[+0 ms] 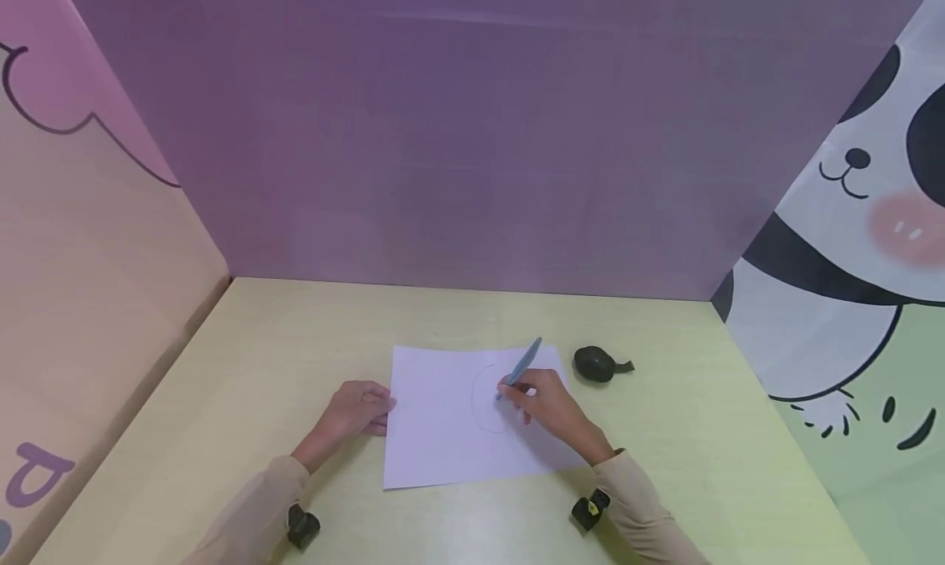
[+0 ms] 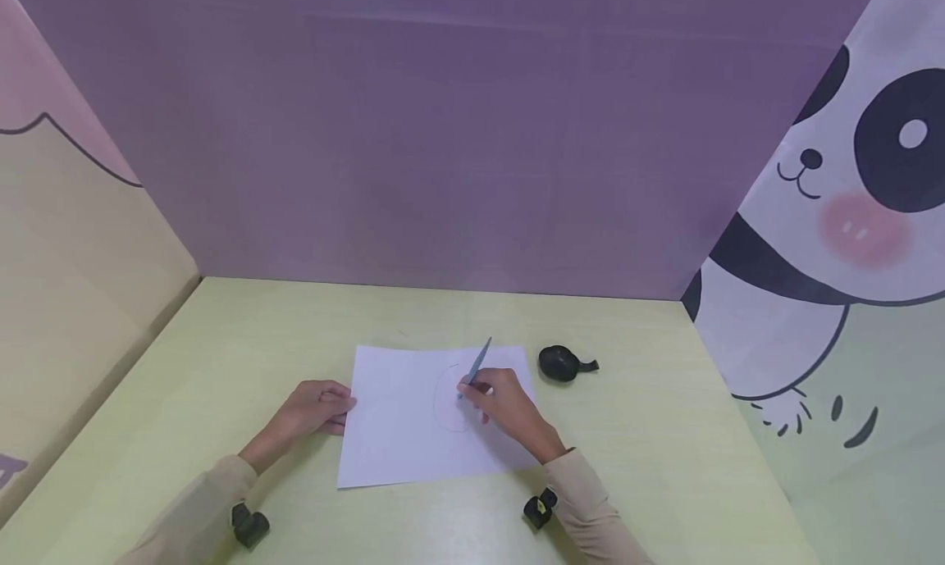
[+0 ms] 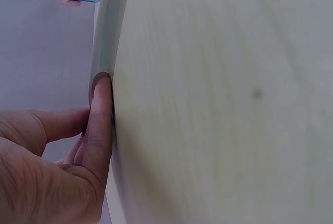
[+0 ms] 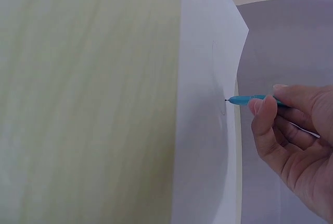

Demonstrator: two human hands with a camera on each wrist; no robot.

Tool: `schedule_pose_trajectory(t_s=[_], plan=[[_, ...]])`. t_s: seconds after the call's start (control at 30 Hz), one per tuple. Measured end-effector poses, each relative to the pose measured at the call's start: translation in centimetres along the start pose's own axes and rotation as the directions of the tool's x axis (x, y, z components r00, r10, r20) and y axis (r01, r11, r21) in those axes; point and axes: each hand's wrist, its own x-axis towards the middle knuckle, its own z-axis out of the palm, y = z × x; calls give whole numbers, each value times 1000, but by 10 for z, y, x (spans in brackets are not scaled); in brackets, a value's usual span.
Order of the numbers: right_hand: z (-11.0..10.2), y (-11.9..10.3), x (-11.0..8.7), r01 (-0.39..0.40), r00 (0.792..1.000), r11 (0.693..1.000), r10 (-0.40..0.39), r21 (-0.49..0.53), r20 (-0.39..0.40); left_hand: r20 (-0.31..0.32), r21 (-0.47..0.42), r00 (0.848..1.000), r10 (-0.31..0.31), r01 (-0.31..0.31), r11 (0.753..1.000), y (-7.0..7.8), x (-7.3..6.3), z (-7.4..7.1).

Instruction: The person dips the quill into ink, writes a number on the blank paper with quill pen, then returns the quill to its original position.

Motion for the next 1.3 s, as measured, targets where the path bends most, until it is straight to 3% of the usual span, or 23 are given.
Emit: schedule_pose_trajectory(t_s=[0.77,1.3], plan=[[9,-2,6,61,998,998,-60,-23,29,-3,-6,1000,4,-4,1000,-3,0,0],[13,-5,8,60,998,998,-59,-19,36,-6,4,1000,0,0,1000,-4,1,0]])
